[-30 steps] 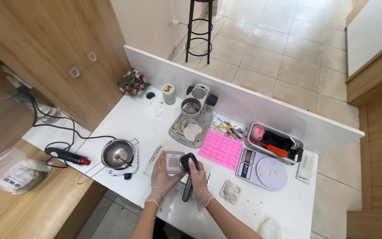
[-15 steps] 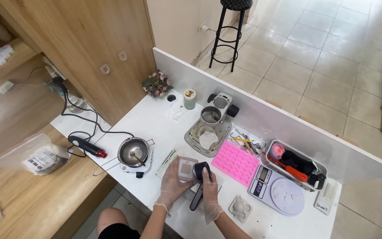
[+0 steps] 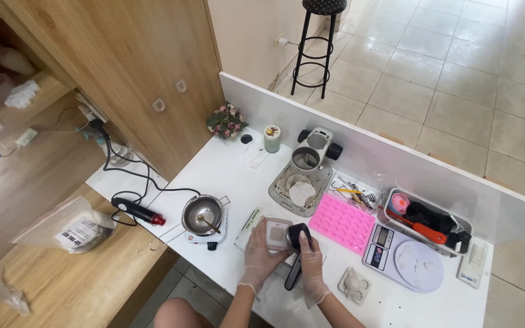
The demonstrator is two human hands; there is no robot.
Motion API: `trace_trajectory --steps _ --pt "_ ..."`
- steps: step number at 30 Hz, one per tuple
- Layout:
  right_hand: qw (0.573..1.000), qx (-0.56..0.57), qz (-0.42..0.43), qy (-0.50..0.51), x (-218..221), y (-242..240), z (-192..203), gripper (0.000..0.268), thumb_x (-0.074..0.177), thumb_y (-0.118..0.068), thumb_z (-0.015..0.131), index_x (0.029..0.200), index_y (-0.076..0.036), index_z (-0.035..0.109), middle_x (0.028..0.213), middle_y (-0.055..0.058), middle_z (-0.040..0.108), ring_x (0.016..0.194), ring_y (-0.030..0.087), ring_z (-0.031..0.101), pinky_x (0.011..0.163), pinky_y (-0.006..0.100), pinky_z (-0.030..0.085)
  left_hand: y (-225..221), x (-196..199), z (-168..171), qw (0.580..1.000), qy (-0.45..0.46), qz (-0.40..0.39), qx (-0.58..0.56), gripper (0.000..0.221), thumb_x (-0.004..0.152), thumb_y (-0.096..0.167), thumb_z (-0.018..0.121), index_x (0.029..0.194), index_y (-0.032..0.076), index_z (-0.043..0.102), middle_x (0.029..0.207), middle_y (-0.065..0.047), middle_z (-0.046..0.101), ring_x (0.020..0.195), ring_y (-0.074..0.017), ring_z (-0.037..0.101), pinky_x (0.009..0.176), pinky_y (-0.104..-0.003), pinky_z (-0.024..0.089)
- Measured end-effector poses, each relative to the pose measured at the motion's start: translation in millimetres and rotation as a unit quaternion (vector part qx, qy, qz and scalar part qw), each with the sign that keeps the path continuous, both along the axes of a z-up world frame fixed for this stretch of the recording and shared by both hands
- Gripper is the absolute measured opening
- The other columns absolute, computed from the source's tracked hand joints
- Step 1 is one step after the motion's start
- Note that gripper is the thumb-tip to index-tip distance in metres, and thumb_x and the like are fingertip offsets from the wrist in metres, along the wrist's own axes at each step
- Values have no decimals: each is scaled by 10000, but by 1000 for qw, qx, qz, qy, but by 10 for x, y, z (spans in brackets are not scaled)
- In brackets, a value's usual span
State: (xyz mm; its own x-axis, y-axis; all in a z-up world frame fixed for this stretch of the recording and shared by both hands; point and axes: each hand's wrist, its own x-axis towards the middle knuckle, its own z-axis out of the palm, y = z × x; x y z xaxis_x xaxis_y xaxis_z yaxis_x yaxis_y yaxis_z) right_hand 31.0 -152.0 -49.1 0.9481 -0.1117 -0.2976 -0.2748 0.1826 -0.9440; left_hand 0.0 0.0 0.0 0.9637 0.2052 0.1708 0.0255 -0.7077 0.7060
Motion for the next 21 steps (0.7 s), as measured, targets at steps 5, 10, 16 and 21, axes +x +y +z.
trace_trajectory --steps 5,10,16,21 --pt "1000 -5 8 4 55 -4 -2 585 961 -490 616 1226 25 698 1030 90 756 902 137 664 839 266 522 50 2 137 999 43 6 -12 1254 611 500 942 1548 7 269 1565 -180 408 1447 -337 386 1185 -414 326" --pt "1000 29 7 -8 120 -114 -89 571 956 -478 632 1239 15 684 1029 58 747 864 114 660 793 253 528 13 -13 134 998 61 -9 -14 1307 601 520 937 1565 16 212 1583 -171 371 1470 -327 343 1199 -415 299" --pt "1000 -5 11 20 95 11 33 545 952 -498 646 1150 5 713 763 56 673 578 136 568 557 283 468 287 78 -142 995 67 -65 26 1357 632 572 913 1588 29 118 1623 -171 284 1494 -332 285 1223 -421 241" --pt "999 -14 5 37 41 -13 198 557 957 -542 641 1077 -1 702 675 65 613 511 149 567 521 287 470 262 106 -234 995 54 -83 28 1344 665 580 894 1595 29 94 1634 -178 263 1500 -341 271 1217 -418 238"
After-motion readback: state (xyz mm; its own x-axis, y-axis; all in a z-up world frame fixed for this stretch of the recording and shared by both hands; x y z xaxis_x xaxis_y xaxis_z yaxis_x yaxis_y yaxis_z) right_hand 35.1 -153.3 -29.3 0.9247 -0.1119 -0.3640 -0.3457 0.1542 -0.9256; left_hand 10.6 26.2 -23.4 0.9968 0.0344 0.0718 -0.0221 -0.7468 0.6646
